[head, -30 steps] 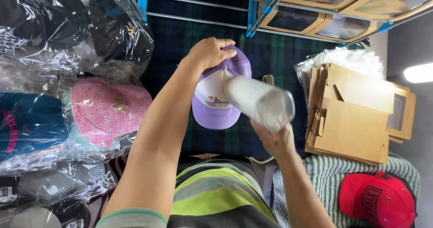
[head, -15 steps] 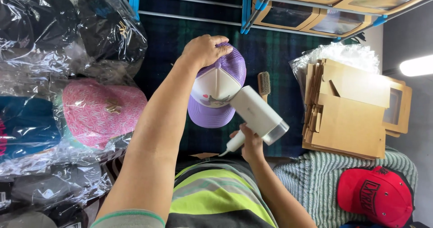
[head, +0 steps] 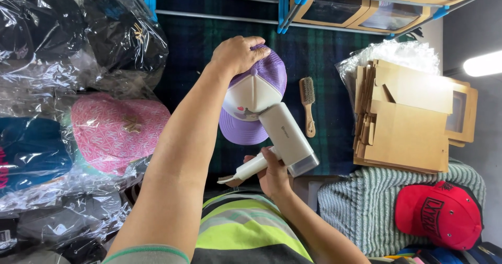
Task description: The person uses a handheld steamer to apply steam to a purple baseball cap placed on a table. They then use a wooden brush to brush the cap's surface while continuing to steam it. The person rotates the cap to treat different areas.
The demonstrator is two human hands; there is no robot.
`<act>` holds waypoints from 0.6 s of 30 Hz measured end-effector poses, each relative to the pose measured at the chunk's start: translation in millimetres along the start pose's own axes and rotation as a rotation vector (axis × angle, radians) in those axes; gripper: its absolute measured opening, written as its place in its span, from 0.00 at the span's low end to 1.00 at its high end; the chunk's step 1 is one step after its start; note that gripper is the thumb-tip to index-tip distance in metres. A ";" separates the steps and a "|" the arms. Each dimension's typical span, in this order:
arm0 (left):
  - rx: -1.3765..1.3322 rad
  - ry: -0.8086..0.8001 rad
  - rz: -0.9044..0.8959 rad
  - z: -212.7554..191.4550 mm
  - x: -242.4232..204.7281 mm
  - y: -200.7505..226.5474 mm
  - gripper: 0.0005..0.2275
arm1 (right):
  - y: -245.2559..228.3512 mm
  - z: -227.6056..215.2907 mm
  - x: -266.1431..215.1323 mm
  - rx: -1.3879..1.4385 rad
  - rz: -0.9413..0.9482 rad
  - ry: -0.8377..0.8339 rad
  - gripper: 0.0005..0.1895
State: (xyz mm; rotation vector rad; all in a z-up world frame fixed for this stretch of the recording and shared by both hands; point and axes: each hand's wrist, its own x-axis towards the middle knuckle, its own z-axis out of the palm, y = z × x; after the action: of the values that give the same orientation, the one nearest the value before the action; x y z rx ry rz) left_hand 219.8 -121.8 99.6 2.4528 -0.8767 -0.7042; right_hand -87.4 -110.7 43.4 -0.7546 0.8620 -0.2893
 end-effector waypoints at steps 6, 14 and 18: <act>-0.002 -0.001 -0.022 2.3 1.6 -2.1 0.22 | 0.6 28.6 -24.1 -0.066 -0.033 0.014 0.14; -0.016 -0.009 -0.001 -2.6 -0.7 -3.6 0.23 | -50.0 19.9 -18.8 -0.922 -0.463 0.162 0.18; -0.055 -0.053 -0.022 -1.7 5.7 -5.3 0.24 | -83.9 13.0 -3.6 -0.877 -0.798 0.092 0.24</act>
State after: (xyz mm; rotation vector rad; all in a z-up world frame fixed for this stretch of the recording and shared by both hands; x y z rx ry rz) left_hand 227.0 -121.6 96.3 2.4082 -0.8406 -0.7943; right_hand -74.4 -162.1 109.8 -1.9207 0.7231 -0.6674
